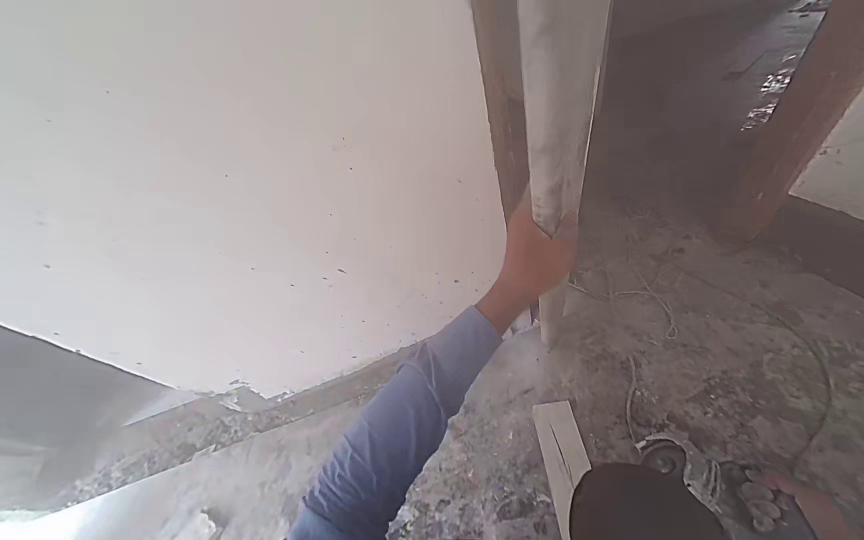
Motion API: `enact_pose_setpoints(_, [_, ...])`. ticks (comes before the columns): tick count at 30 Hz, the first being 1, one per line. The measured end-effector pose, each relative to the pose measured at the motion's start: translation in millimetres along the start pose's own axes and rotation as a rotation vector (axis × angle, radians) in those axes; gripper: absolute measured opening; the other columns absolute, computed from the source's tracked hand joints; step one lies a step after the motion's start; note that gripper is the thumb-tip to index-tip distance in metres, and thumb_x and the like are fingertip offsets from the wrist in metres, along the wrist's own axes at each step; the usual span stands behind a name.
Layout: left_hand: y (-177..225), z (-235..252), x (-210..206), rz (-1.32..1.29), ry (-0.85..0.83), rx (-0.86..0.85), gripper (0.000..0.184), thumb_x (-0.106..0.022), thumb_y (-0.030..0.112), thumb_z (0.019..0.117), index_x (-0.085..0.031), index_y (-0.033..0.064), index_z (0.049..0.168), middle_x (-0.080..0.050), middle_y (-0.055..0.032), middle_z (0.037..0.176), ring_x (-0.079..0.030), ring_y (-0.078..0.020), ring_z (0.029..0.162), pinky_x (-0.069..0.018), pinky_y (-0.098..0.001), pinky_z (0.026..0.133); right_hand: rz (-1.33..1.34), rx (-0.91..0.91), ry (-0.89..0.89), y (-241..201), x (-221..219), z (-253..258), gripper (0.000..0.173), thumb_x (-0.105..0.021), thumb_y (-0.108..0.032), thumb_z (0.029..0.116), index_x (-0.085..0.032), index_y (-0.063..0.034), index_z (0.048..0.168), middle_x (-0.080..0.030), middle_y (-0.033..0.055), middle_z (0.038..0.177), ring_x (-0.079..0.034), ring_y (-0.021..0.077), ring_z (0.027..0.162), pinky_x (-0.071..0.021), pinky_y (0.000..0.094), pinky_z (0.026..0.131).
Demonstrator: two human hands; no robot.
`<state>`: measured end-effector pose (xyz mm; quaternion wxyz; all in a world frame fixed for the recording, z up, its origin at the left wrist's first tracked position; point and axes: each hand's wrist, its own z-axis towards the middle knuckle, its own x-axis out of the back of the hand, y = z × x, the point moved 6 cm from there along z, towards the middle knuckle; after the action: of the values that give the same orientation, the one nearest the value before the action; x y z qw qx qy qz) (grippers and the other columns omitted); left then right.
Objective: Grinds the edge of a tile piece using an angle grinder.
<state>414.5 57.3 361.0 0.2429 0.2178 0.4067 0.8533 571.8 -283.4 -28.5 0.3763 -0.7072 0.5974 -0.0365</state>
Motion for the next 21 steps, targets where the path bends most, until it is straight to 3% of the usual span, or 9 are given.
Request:
enact_pose_setpoints(2, [-2.3,-0.3,-5.2,-0.016,-0.039,0.026,0.041,-0.06,0.01,0.0968,-0.05,0.0098,0.137,-0.064,-0.0088,0.089,-0.062,-0.0151,0.065,-0.0531,-0.0308,0.053,-0.023,0.016,0.01,1.6,1.8,-0.1,0.023,-0.034,-0.015,0.101,-0.05,-0.0167,0.084,-0.052,-0.0059,0.055,-0.051,0.0023,0.043,-0.0449,0.0167,0.04])
enact_pose_setpoints(4, [-2.2,4.3,-6.1,-0.049,-0.103,0.042,0.057,-0.058,0.007,0.0965,-0.04,0.0148,0.15,-0.063,-0.0108,0.107,-0.063,-0.0167,0.075,-0.0548,-0.0333,0.059,-0.036,0.02,0.003,2.5,1.2,1.0,0.022,-0.034,-0.015,0.1006,-0.05,-0.0171,0.085,-0.051,-0.0064,0.055,-0.05,0.0019,0.043,-0.045,0.0167,0.041])
enact_pose_setpoints(6, [-5.4,2.1,2.1,-0.075,-0.14,0.067,0.069,-0.06,0.007,0.0913,-0.037,0.0216,0.155,-0.06,-0.0112,0.122,-0.063,-0.0184,0.083,-0.0549,-0.0353,0.061,-0.057,0.029,0.004,7.8,2.4,-2.7,0.023,-0.035,-0.017,0.1014,-0.052,-0.0169,0.085,-0.052,-0.0066,0.055,-0.05,0.0017,0.043,-0.0452,0.0168,0.04])
enact_pose_setpoints(9, [-6.7,-3.5,26.8,-0.038,-0.239,0.087,0.081,-0.068,0.027,0.0934,-0.024,0.0277,0.162,-0.048,-0.0114,0.148,-0.061,-0.0247,0.115,-0.0566,-0.0461,0.085,-0.084,0.074,0.017,13.1,-3.2,-9.0,0.026,-0.036,-0.019,0.1025,-0.054,-0.0166,0.085,-0.052,-0.0067,0.055,-0.051,0.0015,0.042,-0.0455,0.0166,0.04])
enact_pose_setpoints(11, [-5.3,-10.6,44.3,-0.017,-0.228,0.066,0.081,-0.071,0.04,0.0933,-0.027,0.0278,0.16,-0.049,-0.0114,0.146,-0.059,-0.0269,0.12,-0.0554,-0.0484,0.089,-0.069,0.119,0.078,15.9,-4.4,-16.4,0.025,-0.037,-0.019,0.1014,-0.052,-0.0172,0.082,-0.052,-0.0063,0.056,-0.051,0.0021,0.043,-0.0457,0.0175,0.041])
enact_pose_setpoints(14, [-10.9,-12.8,63.8,-0.077,-0.219,0.02,0.073,-0.069,0.039,0.0941,-0.034,0.0238,0.156,-0.052,-0.0115,0.141,-0.06,-0.0259,0.116,-0.0561,-0.0463,0.086,-0.014,0.299,0.261,21.6,-3.1,-24.9,0.019,-0.041,-0.018,0.1011,-0.049,-0.016,0.085,-0.051,-0.0047,0.06,-0.048,0.0037,0.046,-0.0435,0.0201,0.041])
enact_pose_setpoints(16, [-11.4,-9.4,73.8,-0.137,-0.241,0.014,0.069,-0.069,0.037,0.0956,-0.037,0.0188,0.154,-0.056,-0.0129,0.138,-0.062,-0.0257,0.112,-0.0559,-0.0454,0.086,-0.008,0.367,0.399,28.9,0.1,-31.2,0.01,-0.047,-0.018,0.0991,-0.053,-0.0119,0.093,-0.054,-0.0008,0.066,-0.051,0.0068,0.05,-0.0462,0.0239,0.043])
enact_pose_setpoints(18, [-2.2,-10.1,85.1,-0.153,-0.263,0.014,0.064,-0.069,0.034,0.0963,-0.039,0.0154,0.149,-0.061,-0.0133,0.13,-0.065,-0.0249,0.103,-0.0561,-0.0424,0.081,-0.011,0.409,0.488,40.7,3.1,-39.7,0.017,-0.049,-0.022,0.1005,-0.055,-0.0075,0.108,-0.056,0.0044,0.082,-0.055,0.0128,0.064,-0.0501,0.0327,0.055])
enact_pose_setpoints(21, [4.8,-12.5,96.5,-0.171,-0.165,-0.041,0.08,-0.076,0.038,0.0915,-0.032,0.0204,0.156,-0.06,-0.0123,0.135,-0.066,-0.0266,0.105,-0.058,-0.0443,0.079,-0.005,0.444,0.555,43.8,-6.3,-45.9,0.019,-0.048,-0.023,0.1007,-0.055,-0.0071,0.107,-0.057,0.006,0.082,-0.057,0.0155,0.066,-0.0511,0.0357,0.056])
